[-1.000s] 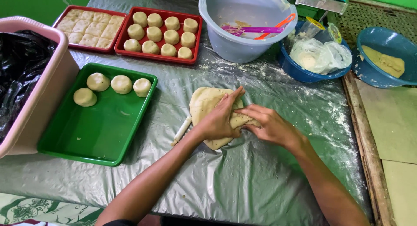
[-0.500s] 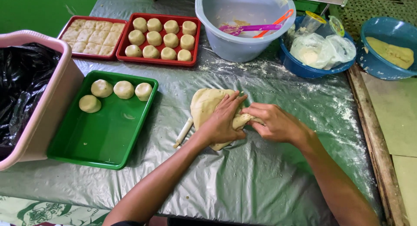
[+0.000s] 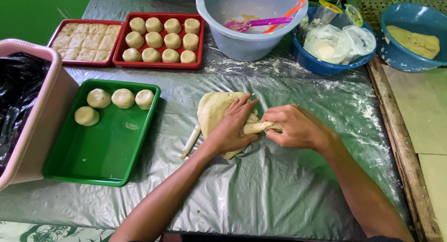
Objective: Rolling and shaping dough into small round balls on a prep table.
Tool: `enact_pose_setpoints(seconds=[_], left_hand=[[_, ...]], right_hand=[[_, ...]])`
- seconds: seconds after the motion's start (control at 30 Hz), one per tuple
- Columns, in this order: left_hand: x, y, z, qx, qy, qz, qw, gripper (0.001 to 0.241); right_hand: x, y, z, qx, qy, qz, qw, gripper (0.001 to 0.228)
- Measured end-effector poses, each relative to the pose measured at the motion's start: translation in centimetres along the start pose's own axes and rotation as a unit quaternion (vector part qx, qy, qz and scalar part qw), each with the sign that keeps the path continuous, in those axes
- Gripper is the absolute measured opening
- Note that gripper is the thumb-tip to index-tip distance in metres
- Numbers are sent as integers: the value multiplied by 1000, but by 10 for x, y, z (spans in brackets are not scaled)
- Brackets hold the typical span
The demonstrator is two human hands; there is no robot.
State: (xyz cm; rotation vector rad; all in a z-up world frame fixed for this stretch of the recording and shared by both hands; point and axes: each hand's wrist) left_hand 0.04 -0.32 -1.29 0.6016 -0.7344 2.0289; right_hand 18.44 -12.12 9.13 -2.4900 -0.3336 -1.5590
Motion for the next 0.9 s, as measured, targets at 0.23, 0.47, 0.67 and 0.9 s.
enact_pose_setpoints(seconds=[0.23,0.47,0.67,0.9], left_hand=[[4,-1,9,4,4,6,1000,95],[6,-2,10,1,4,7,1000,93],[4,0,7,5,5,8,1000,95],[2,-2,8,5,2,14,1000,96]], right_hand=[[-15,2,12,24,-63,80,995,16],[-31,-4,22,55,-116,165,978,18],[-29,1,41,13,-345,213,914,39],[-28,-5,26,-45,-528,240,813,45]])
Point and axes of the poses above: each hand's wrist, its own y-axis away from the middle knuckle, its own x-axis out of the back of the hand, z = x × y, and after that the axes turned 5 degrees about x, right-handed
